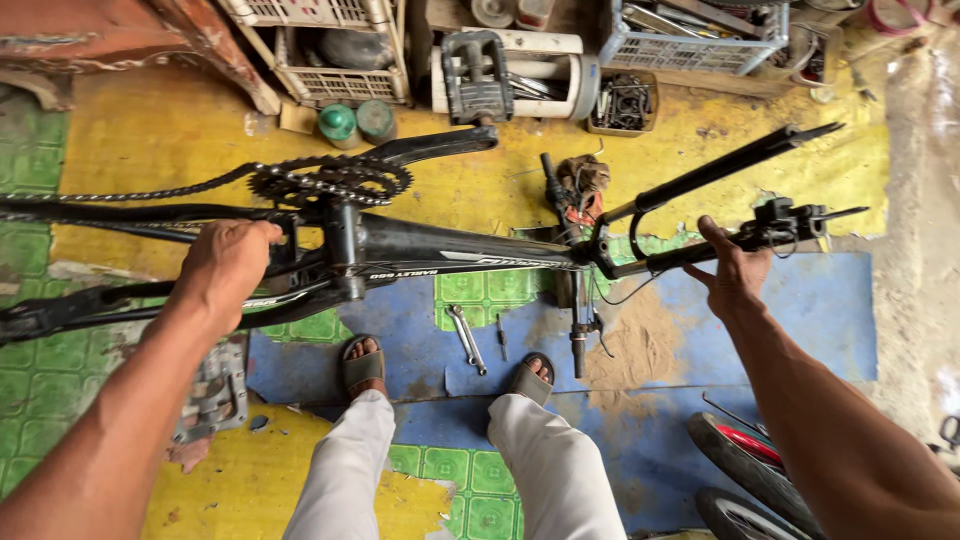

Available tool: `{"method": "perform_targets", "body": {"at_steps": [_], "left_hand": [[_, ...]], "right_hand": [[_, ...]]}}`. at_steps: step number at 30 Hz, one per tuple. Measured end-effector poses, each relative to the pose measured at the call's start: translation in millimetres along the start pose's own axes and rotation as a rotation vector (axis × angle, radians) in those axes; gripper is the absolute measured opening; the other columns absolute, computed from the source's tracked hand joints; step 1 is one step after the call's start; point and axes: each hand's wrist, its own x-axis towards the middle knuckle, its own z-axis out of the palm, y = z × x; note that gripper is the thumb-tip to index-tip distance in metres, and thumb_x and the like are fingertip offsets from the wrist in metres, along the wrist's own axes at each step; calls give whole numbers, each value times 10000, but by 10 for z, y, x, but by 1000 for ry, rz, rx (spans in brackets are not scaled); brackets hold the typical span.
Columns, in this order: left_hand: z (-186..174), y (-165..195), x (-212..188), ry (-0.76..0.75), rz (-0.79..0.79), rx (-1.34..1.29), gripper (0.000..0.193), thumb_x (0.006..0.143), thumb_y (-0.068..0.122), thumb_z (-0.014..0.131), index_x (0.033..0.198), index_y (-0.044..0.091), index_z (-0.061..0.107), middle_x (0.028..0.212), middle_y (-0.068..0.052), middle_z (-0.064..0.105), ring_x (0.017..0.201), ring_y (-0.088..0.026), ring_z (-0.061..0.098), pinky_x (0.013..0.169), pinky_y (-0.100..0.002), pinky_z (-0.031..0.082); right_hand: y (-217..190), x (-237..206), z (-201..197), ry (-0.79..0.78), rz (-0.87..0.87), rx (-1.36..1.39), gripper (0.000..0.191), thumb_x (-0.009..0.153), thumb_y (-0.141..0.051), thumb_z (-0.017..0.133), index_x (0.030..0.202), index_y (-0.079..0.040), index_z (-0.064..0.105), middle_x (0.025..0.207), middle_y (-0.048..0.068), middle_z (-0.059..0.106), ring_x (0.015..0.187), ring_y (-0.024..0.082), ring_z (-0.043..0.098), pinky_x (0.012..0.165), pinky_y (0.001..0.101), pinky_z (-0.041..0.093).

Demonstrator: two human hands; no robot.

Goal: The person cleans the bicycle fork with a rag, then adjusts the handlebars and brake cables. They lift the bicycle frame to inspect the bottom bracket and chainring area, and finally pick up a bicycle wheel to examine the tire and rim.

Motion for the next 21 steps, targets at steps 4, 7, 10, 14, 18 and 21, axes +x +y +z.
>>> {"method": "perform_targets", "body": {"at_steps": [4, 7, 10, 14, 18, 21], "left_hand": [[54, 3, 113, -63, -41, -43, 373, 911, 309, 658, 1080, -14, 738, 1305, -281, 602, 1257, -385, 558, 995, -527, 431], [87, 85, 107, -136, -84, -259, 334, 921, 264, 679, 988, -63, 680, 1065, -225, 676, 1045, -354, 665, 763, -483, 551], [164, 168, 47, -89, -139, -415, 205, 900, 223, 661, 964, 30, 680, 912, -111, 650, 784, -258, 635, 560, -401, 533], [229, 200, -26, 20, -208, -445, 179, 900, 198, 657, 998, 50, 676, 902, -74, 674, 695, -198, 671, 529, -375, 561], [195, 164, -10, -7, -189, -459, 176, 909, 196, 656, 1011, 53, 673, 914, -81, 664, 705, -201, 670, 547, -385, 580], [179, 91, 16, -44, -172, -448, 162, 914, 193, 630, 1010, 69, 669, 905, -79, 675, 703, -195, 672, 534, -392, 570]], "right_hand": [[-50, -31, 8, 37, -73, 4, 783, 808, -177, 907, 1342, -140, 336, 1324, 112, 484, 1262, 335, 572, 859, 606, 616], [-68, -22, 7, 89, -103, 0, 851, 795, -104, 902, 1342, -187, 255, 1224, 79, 523, 1160, 289, 622, 831, 563, 607], [-56, 5, -14, 71, -125, 31, 832, 798, -49, 881, 1359, -161, 278, 1175, 94, 590, 1048, 270, 693, 788, 526, 633], [-8, 21, -80, -12, -166, 78, 783, 833, -5, 834, 1354, -145, 267, 1154, 90, 589, 1002, 260, 711, 750, 503, 645], [19, 26, -107, -33, -157, 138, 675, 929, -104, 766, 1371, -171, 261, 1089, 146, 644, 951, 277, 726, 717, 478, 682], [48, 29, -81, 36, -210, 77, 733, 832, 8, 795, 1335, -139, 282, 1088, 92, 619, 933, 243, 717, 713, 480, 657]]}}
